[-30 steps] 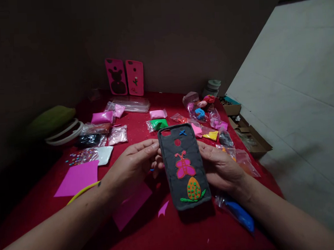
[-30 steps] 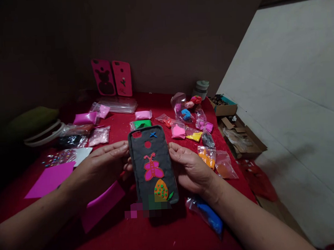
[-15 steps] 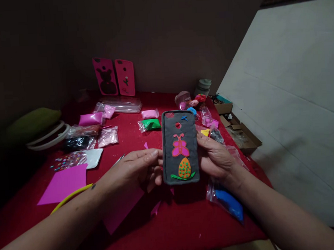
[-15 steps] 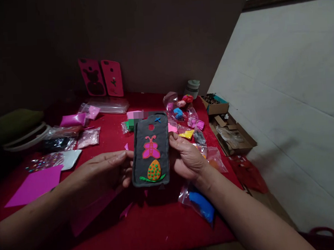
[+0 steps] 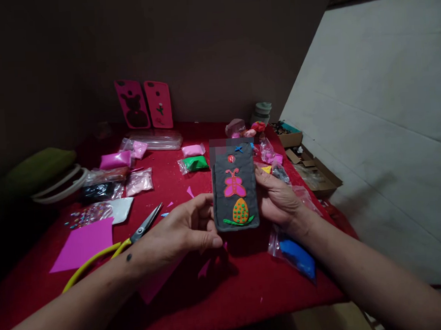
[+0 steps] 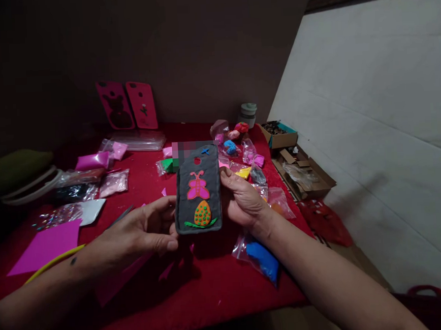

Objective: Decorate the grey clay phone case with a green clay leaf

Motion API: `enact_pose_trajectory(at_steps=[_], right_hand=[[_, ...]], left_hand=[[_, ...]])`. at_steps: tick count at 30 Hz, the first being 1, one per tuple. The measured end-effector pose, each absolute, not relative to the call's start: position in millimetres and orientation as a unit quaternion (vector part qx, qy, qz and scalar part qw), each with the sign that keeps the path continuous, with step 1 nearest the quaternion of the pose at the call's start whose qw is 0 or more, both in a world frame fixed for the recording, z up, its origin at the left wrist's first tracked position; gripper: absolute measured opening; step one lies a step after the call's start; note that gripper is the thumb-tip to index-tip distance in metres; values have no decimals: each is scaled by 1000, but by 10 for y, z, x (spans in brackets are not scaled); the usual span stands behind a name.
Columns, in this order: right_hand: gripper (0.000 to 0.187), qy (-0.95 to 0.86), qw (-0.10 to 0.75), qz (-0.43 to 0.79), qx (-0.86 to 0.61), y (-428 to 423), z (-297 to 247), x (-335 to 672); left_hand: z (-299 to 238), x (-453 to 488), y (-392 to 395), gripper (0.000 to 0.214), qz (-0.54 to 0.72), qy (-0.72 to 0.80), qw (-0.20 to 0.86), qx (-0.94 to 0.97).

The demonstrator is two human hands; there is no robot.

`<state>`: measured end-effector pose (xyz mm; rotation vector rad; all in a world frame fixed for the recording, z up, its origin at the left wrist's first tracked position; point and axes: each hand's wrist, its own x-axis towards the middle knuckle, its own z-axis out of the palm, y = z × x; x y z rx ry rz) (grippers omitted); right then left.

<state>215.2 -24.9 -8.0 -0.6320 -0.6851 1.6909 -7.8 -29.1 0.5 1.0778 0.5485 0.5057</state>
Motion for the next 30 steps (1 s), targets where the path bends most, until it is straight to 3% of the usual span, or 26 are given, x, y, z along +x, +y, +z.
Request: enact_pose_trajectory(at_steps=[10,18,25,30], right_hand=[[8,-249,571,739,-255,-248,-23,2107],[18,-221,560,750,-274,-240,-25,2100],[37,-185,549,774,-254,-197,-10,2190],[26,-235,553,770,-217,-182,-14,2275]], left_hand=[[3,-47,-307,62,258,258,780,508],[-3,-64,-283,68,263,267,753,540],[-31,-83,-265,74,255,278,742,554],[-16,-102,-234,67,222,272,764,541]])
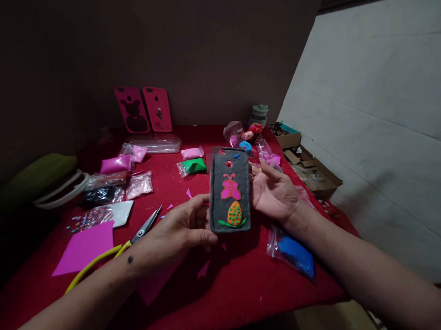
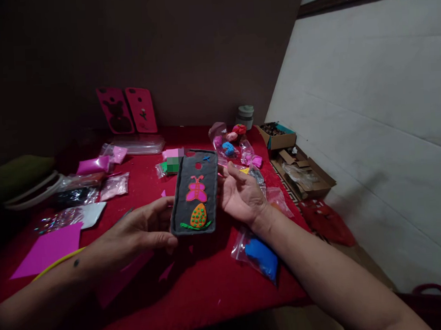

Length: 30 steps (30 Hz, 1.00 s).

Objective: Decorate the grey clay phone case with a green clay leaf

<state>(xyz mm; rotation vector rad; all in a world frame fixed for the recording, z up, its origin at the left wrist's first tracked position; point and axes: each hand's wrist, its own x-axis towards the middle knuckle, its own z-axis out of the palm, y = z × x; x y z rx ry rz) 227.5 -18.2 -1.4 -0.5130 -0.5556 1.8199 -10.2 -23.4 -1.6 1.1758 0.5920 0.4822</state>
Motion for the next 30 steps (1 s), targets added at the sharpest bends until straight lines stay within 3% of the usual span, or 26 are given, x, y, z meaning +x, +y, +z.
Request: enact_pose_trajectory(at_steps=[7,13,19,30], right_hand=[[17,-230,557,761,-241,-197,15,2257],[14,-214,557,758,-265,-197,33,2245],[10,-212,556,755,-275,-182,-7,2259],[13,-232,553,748,-286,-73,9,2289]], left_hand=[[-75,-110,-227,69,173,266,785,532],[-89,-117,-216,55,152,294,754,567],[-213,-113,-162,55,154,305,725,598],[-164,-127,-171,60,167,315,719,596]])
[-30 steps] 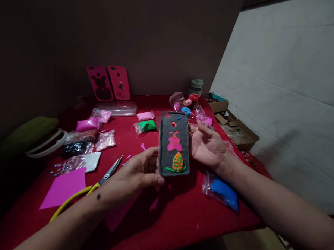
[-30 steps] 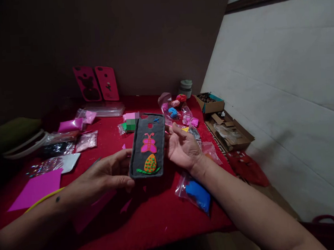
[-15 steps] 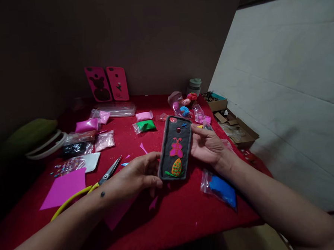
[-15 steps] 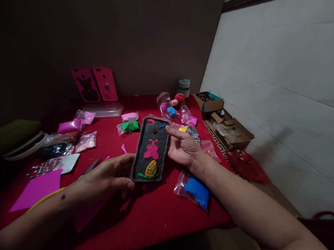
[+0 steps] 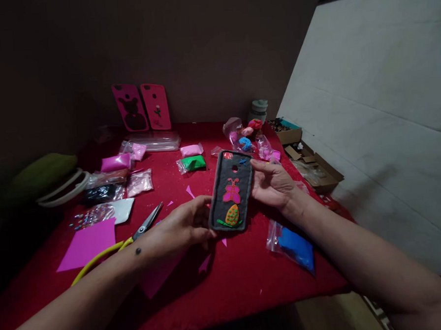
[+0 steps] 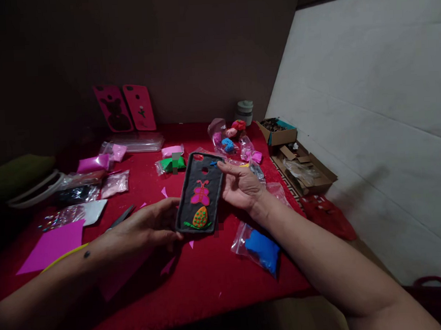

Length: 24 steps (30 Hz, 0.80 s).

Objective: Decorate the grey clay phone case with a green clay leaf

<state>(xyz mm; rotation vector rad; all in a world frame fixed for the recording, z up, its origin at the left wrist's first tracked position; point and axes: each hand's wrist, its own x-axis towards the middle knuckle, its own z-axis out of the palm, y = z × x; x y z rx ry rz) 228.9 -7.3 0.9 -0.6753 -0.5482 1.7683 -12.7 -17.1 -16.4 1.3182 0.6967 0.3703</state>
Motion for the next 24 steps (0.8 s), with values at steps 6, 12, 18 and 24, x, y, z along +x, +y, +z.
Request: enact_pose_trajectory(at_steps=[6,12,18,24], right_hand=[[11,-249,552,744,-282,101,35,2296],[12,-258,528,758,-283,188,-7,2247],[20,-264,509,775,-266,195,-63,2226],[26,-260,508,782,-251,169,-78,2228]], left_hand=[[-18,-151,-191,71,167,366,694,597],[26,-148,-189,73,230,427,648,587],[-5,-166,-139,56,313,482,582,575],[17,-173,-147,44,331,477,617,531]])
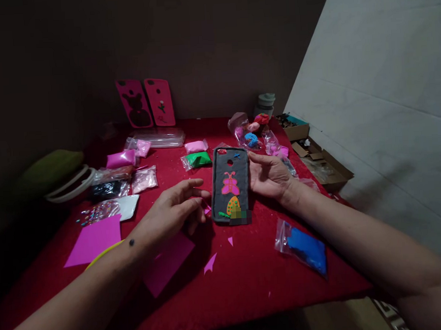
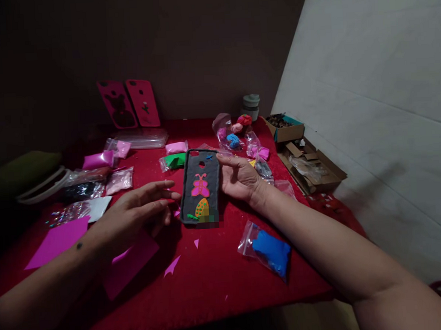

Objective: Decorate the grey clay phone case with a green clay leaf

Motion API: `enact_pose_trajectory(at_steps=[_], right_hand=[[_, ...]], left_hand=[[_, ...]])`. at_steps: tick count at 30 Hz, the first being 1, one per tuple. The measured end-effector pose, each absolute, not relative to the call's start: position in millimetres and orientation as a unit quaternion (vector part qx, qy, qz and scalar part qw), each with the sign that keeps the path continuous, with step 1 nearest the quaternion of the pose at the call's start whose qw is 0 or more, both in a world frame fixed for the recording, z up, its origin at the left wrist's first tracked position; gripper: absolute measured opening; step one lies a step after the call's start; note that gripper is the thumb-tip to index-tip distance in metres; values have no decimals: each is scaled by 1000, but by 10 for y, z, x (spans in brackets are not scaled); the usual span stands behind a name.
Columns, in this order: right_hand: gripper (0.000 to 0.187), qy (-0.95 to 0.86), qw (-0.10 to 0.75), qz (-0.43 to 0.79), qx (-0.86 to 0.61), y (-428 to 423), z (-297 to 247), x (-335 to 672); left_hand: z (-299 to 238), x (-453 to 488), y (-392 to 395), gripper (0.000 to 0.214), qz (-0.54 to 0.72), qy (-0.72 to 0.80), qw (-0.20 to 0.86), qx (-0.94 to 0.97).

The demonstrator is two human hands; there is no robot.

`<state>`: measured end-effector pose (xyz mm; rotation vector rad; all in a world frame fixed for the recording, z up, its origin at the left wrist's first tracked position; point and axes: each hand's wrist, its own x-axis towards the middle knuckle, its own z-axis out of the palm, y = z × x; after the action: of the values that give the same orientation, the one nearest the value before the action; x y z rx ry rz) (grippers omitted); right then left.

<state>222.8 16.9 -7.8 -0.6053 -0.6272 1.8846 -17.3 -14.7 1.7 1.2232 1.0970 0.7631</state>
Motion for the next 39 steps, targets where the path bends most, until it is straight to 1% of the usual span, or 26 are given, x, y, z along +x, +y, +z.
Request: enact_pose_trajectory(at_steps=[4,9,15,19,27,34,39], right_hand=[[32,-265,503,786,-242,144,-74,2223],[36,-258,503,790,-236,127,-75,2226],[29,-245,519,785,-233,126,-57,2236],[28,-265,507,785,-239,123,-53,2234],[30,-270,497,797,-213,69,-131,2205],[32,-273,473,806,-231,56,-171,2208],[42,-280,460,812,-225,47,-189,2196]], left_hand=[[-17,-185,-156,47,308,444,668,512],[-60,-201,-130,47,290,428,688,509],[-8,-173,-163,43,289,438,701,482],[-11,-168,-179,41,288,433,711,474],[-51,-184,-164,40,288,432,710,476],[-34,-176,-154,41,278,441,703,484],[-51,-177,-146,40,280,440,699,489]])
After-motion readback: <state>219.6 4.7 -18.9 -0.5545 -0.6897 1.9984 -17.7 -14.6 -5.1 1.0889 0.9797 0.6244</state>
